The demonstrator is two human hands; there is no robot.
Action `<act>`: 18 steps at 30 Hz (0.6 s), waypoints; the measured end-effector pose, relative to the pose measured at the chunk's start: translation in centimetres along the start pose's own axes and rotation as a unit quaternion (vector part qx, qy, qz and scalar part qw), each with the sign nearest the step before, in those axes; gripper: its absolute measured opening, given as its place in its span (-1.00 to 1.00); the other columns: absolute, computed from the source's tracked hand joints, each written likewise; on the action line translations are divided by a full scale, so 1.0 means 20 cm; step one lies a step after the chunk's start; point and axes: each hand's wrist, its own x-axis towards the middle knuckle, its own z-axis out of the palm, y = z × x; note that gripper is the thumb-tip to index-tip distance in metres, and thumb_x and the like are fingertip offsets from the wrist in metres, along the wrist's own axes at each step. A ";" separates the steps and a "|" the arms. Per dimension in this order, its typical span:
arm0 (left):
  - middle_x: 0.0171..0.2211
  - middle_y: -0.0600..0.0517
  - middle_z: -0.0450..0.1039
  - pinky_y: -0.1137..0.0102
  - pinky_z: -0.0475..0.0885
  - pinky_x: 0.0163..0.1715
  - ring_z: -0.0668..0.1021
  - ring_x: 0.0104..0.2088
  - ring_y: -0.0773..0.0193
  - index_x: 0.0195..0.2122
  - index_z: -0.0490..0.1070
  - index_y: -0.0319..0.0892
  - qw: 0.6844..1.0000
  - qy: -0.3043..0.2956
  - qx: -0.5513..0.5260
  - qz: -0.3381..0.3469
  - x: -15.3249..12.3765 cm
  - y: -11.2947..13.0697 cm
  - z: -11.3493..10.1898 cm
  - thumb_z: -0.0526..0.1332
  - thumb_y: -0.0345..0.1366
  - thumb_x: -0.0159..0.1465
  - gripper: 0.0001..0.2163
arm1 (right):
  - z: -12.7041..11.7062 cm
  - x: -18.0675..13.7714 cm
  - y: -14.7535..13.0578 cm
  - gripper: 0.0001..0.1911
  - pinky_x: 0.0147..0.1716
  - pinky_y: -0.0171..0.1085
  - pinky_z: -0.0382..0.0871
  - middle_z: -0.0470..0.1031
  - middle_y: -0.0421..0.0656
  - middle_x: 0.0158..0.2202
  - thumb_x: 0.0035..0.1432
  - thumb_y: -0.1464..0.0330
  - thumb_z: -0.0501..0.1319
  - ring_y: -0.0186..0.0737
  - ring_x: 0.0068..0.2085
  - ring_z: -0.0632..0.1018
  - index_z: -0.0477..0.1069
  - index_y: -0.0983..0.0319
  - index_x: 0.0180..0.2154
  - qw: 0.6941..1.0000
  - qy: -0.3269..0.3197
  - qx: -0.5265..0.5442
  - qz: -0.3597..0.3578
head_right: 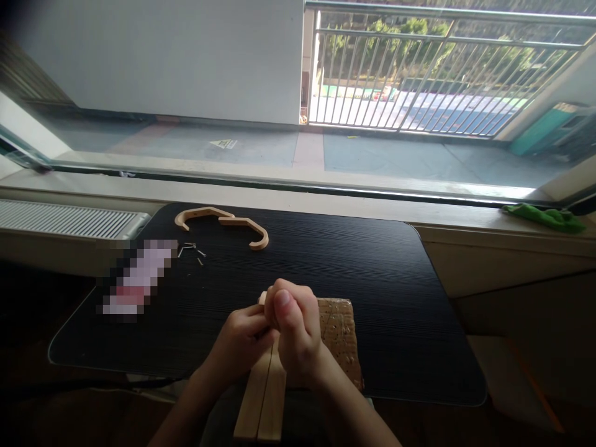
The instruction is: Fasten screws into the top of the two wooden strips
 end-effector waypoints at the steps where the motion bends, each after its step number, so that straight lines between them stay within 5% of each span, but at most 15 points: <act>1: -0.52 0.08 0.46 0.49 0.38 -0.48 0.43 -0.56 0.39 -0.52 0.49 -0.16 1.000 0.003 -0.001 0.003 0.00 0.00 0.00 0.16 -0.49 0.20 -0.80 | 0.00 0.00 0.00 -0.52 -0.59 -0.29 0.00 0.08 -0.31 -0.66 0.36 0.15 0.02 -0.37 -0.61 0.12 0.13 0.17 -0.60 1.000 -0.003 -0.005 0.001; 18: -0.54 0.10 0.42 0.51 0.33 -0.50 0.42 -0.55 0.41 -0.56 0.42 -0.18 1.000 0.001 -0.024 -0.010 0.00 0.00 0.00 0.16 -0.55 0.14 -0.80 | 0.01 0.00 0.00 -0.49 -0.61 -0.30 -0.02 0.06 -0.31 -0.69 0.34 0.12 0.00 -0.38 -0.63 0.11 0.09 0.17 -0.63 0.999 0.022 -0.044 0.001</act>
